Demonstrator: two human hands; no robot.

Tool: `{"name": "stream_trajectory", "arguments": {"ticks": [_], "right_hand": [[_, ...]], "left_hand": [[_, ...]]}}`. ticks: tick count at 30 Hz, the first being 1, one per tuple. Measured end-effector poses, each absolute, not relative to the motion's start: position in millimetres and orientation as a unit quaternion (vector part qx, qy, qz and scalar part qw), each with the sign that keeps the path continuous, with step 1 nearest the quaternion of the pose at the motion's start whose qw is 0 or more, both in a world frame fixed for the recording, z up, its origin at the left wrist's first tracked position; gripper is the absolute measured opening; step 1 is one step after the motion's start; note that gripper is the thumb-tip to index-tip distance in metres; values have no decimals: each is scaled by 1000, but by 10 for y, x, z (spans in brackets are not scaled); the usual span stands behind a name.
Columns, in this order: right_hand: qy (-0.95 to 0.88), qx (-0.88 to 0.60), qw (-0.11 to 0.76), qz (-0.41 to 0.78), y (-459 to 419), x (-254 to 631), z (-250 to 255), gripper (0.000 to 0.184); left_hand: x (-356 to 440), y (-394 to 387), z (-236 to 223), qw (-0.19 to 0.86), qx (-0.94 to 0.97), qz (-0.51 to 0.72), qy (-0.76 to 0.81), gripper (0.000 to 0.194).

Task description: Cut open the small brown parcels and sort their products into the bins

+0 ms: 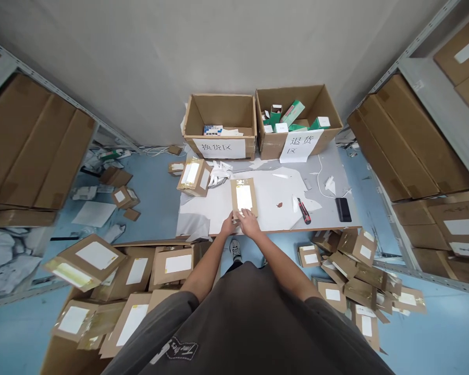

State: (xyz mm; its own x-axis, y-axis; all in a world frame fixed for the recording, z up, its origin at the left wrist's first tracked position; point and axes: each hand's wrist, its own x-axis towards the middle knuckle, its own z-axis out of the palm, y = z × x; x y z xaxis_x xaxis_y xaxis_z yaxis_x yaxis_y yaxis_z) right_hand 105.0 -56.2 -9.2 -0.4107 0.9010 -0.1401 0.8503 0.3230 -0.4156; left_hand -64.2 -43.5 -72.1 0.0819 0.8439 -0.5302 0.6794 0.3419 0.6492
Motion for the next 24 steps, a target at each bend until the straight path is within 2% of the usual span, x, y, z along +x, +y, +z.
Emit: {"name": "stream_trajectory", "arguments": {"ticks": [2, 4, 9, 12, 19, 24], "right_hand": [[-809, -541, 99, 208, -560, 1233, -44, 67], [-795, -561, 136, 185, -526, 1463, 18, 67], [-729, -645, 179, 143, -456, 2073, 124, 67], [-696, -682, 177, 139, -511, 2431, 146, 67], [-593, -774, 177, 133, -794, 3491, -46, 69], [-540, -804, 128, 213, -826, 4128, -550, 57]], "left_hand": [[-680, -433, -572, 445, 601, 115, 655, 107], [-715, -413, -385, 404, 627, 135, 652, 114], [-681, -252, 47, 321, 672, 181, 642, 101], [-554, -113, 142, 290, 698, 193, 626, 95], [-265, 5, -112, 254, 710, 102, 649, 76], [-268, -115, -242, 256, 688, 76, 675, 73]]}}
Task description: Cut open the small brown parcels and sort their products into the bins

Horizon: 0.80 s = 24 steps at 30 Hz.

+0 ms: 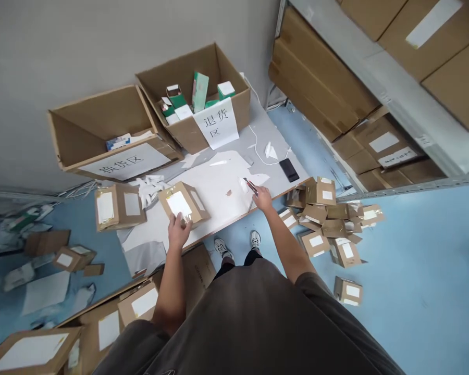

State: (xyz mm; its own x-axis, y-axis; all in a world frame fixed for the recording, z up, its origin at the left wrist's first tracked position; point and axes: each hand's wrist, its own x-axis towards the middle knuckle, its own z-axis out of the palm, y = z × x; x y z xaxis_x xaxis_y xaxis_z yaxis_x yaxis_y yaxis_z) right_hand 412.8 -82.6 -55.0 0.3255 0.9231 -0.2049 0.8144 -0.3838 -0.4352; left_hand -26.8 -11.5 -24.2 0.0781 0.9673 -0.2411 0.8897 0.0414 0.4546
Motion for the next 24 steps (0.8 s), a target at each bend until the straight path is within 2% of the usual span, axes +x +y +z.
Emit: {"name": "stream_trajectory", "arguments": {"ticks": [6, 11, 12, 14, 16, 20, 24], "right_hand": [[-461, -830, 99, 298, -498, 4364, -1180, 48], [-438, -833, 107, 321, -379, 4373, -1341, 44], [-431, -833, 119, 326, -384, 4351, -1321, 45], [-392, -812, 253, 351, -386, 4248, -1218, 50], [-350, -790, 321, 388, -351, 4036, -1031, 56], [-340, -723, 379, 466, -131, 3289, -537, 67], [-414, -667, 379, 490, 184, 2447, -165, 78]], "left_hand": [[-303, -172, -228, 248, 682, 52, 686, 76], [-314, -247, -180, 257, 681, 42, 684, 74], [-323, -253, -160, 261, 685, 36, 680, 73], [-366, -210, -112, 262, 694, 33, 669, 70], [-454, -56, -63, 253, 697, 43, 670, 64], [-703, 600, -22, 260, 691, 67, 671, 67], [-841, 1317, -80, 332, 732, 89, 589, 73]]}}
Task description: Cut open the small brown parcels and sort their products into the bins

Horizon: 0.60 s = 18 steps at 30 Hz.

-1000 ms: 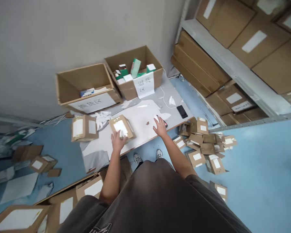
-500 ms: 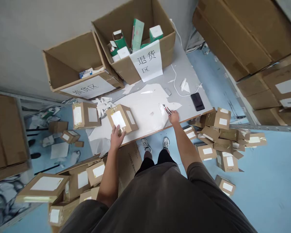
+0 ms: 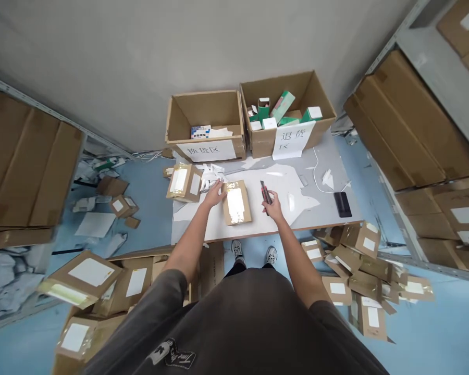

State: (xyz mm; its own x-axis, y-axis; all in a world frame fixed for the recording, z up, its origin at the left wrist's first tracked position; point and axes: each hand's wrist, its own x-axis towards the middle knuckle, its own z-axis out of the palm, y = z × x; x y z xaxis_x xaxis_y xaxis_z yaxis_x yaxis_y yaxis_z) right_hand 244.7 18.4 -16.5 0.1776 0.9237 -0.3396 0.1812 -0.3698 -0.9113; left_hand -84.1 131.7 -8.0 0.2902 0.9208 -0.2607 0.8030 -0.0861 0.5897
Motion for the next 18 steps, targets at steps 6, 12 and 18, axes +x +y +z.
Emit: {"name": "stream_trajectory", "arguments": {"ticks": [6, 12, 18], "right_hand": [[-512, -649, 307, 472, 522, 1637, 39, 72], [-658, -616, 206, 382, 664, 1261, 20, 62], [-761, -535, 110, 350, 616, 930, 21, 63]], "left_hand": [[-936, 1492, -162, 383, 736, 63, 554, 72], [-1170, 887, -180, 370, 641, 80, 668, 63], [-1210, 366, -159, 346, 567, 118, 738, 65]]}}
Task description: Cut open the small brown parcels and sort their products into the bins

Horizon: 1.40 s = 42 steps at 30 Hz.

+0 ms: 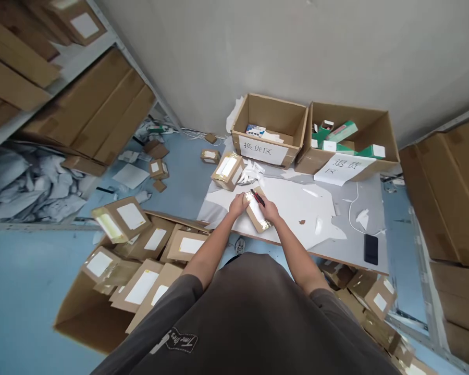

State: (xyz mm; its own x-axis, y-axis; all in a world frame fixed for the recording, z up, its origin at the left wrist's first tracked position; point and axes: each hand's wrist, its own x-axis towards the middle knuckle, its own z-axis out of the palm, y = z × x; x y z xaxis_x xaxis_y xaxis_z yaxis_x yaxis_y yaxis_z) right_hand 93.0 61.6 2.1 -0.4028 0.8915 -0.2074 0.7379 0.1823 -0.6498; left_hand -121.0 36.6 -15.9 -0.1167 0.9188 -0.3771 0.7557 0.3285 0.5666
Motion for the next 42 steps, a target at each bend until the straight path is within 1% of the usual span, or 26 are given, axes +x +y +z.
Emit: {"name": "stream_trajectory", "arguments": {"ticks": [2, 4, 5, 8, 9, 12, 14, 19, 22, 24, 28, 32, 37, 40, 42], "right_hand": [[-774, -541, 61, 323, 596, 850, 58, 64], [-777, -550, 25, 305, 605, 800, 110, 66], [-780, -549, 12, 300, 623, 784, 140, 67], [-790, -541, -17, 289, 710, 748, 226, 67], [-793, -539, -27, 284, 741, 736, 246, 66], [-798, -536, -50, 271, 792, 704, 254, 66], [-801, -534, -50, 267, 775, 702, 210, 67], [-801, -532, -9, 274, 724, 718, 85, 65], [-797, -536, -48, 273, 789, 670, 131, 62], [-799, -532, -73, 271, 823, 647, 201, 64], [-797, -527, -93, 280, 729, 725, 346, 66], [-782, -541, -129, 281, 443, 925, 484, 67], [-783, -527, -197, 265, -64, 1338, 670, 61], [-774, -528, -232, 260, -343, 1536, 772, 63], [-773, -529, -238, 256, -455, 1576, 819, 67]], "left_hand": [[-1162, 305, -134, 326, 573, 122, 741, 67], [-1111, 282, -118, 319, 597, 108, 728, 74], [-1091, 279, -117, 324, 608, 93, 718, 81], [-1072, 291, -149, 352, 621, 53, 698, 114], [-1079, 299, -170, 359, 621, 48, 695, 122], [-1115, 324, -236, 368, 623, 43, 688, 132], [-1133, 330, -268, 370, 623, 39, 689, 134], [-1126, 311, -278, 371, 619, 47, 691, 132], [-1113, 304, -246, 369, 621, 46, 690, 132], [-1110, 303, -215, 370, 616, 35, 695, 132], [-1113, 293, -157, 375, 603, 22, 703, 130], [-1124, 275, -109, 367, 605, 13, 706, 129], [-1130, 281, -58, 355, 603, -7, 714, 127], [-1130, 293, -35, 324, 615, -43, 718, 123], [-1128, 295, -13, 307, 623, -66, 716, 121]]}}
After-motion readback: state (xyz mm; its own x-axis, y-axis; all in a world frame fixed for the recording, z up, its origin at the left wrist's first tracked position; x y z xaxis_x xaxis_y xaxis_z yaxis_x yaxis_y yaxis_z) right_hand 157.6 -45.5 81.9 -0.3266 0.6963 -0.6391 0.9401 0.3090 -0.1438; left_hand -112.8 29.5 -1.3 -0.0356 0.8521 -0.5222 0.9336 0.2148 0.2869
